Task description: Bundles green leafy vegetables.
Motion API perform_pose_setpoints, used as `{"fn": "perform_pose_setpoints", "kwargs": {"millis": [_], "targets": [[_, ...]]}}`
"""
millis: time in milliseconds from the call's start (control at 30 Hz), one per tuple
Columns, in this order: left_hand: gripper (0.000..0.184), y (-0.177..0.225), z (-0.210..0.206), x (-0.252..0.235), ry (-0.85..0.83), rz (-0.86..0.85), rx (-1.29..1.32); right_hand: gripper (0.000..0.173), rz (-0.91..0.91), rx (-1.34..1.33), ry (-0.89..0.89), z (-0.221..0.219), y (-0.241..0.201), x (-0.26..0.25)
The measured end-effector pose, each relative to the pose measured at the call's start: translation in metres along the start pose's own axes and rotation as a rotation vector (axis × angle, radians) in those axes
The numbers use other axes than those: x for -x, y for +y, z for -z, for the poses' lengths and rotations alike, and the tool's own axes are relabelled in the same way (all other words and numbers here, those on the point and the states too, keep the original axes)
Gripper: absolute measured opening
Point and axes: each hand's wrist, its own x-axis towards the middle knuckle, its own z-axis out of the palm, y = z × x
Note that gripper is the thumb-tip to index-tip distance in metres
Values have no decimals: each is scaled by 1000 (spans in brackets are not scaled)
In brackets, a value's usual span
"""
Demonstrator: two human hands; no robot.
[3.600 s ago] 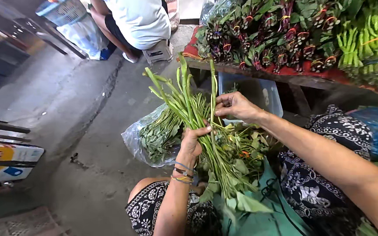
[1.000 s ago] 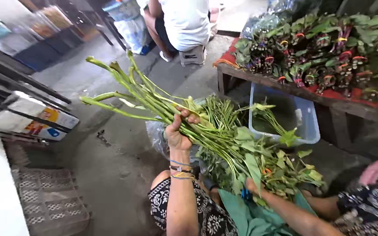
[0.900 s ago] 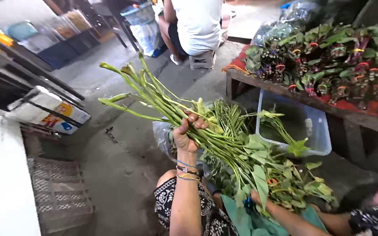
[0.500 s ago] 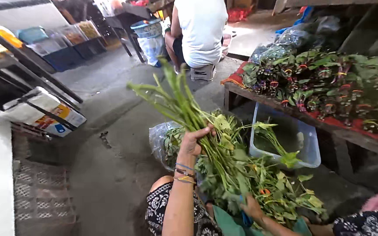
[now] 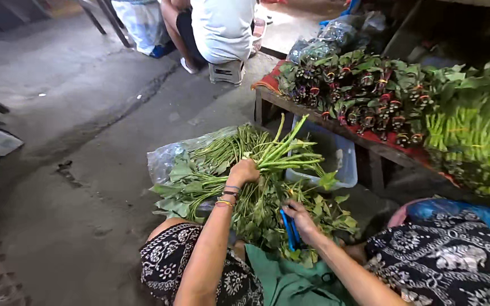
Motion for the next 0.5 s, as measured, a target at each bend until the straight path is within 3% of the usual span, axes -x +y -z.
{"fn": "perform_pose_setpoints", "kwargs": {"millis": [133,333,500], "targets": [[27,0,-11,-3,-50,7,-102,40,50,97,9,-13,-3,-5],[35,11,-15,10,-24,-20,-172,30,-73,47,29,-21,-13,-16],[35,15,-19,28,92,28,-230,39,-121,-27,17,-19,-14,-18]]}}
